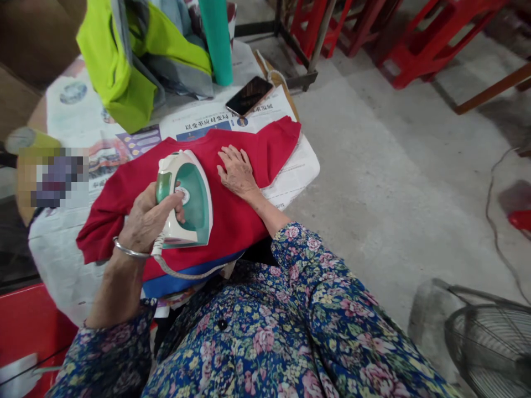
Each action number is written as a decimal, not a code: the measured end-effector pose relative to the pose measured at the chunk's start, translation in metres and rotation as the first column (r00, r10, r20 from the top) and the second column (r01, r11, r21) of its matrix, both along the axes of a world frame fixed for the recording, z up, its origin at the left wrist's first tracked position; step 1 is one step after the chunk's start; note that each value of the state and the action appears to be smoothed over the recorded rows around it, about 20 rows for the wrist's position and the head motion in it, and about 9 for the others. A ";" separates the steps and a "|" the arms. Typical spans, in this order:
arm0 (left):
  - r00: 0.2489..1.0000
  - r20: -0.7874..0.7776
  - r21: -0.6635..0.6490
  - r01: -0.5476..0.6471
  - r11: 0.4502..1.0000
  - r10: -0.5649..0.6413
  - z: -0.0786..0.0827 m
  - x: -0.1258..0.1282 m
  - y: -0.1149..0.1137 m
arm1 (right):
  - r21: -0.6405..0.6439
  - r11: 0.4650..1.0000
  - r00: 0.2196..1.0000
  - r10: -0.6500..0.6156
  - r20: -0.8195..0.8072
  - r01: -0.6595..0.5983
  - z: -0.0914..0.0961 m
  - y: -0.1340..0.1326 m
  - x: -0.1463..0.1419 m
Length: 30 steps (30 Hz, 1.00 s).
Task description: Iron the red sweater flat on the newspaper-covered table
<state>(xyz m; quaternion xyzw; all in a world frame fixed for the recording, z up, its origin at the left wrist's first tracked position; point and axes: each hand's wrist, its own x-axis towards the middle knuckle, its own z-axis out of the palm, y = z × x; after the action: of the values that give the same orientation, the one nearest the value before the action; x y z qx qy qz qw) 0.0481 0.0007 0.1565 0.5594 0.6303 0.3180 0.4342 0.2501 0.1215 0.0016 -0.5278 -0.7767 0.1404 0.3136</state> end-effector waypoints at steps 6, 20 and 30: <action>0.999 0.018 -0.009 -0.030 1.000 0.030 -0.007 -0.001 -0.002 | 0.002 1.000 1.000 -0.002 0.023 0.002 0.002 -0.001 0.000; 0.994 0.078 0.017 -0.074 0.997 0.073 -0.011 0.004 -0.002 | -0.026 0.999 0.999 -0.019 0.040 0.020 0.007 -0.003 -0.002; 0.991 0.090 -0.002 0.104 0.995 -0.104 -0.004 0.003 0.006 | -0.008 1.000 1.000 -0.014 0.001 0.014 0.004 -0.002 0.000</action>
<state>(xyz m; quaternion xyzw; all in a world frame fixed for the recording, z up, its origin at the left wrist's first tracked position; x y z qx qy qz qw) 0.0509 0.0066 0.1522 0.5752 0.5813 0.3176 0.4800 0.2499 0.1196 0.0056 -0.5346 -0.7726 0.1411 0.3120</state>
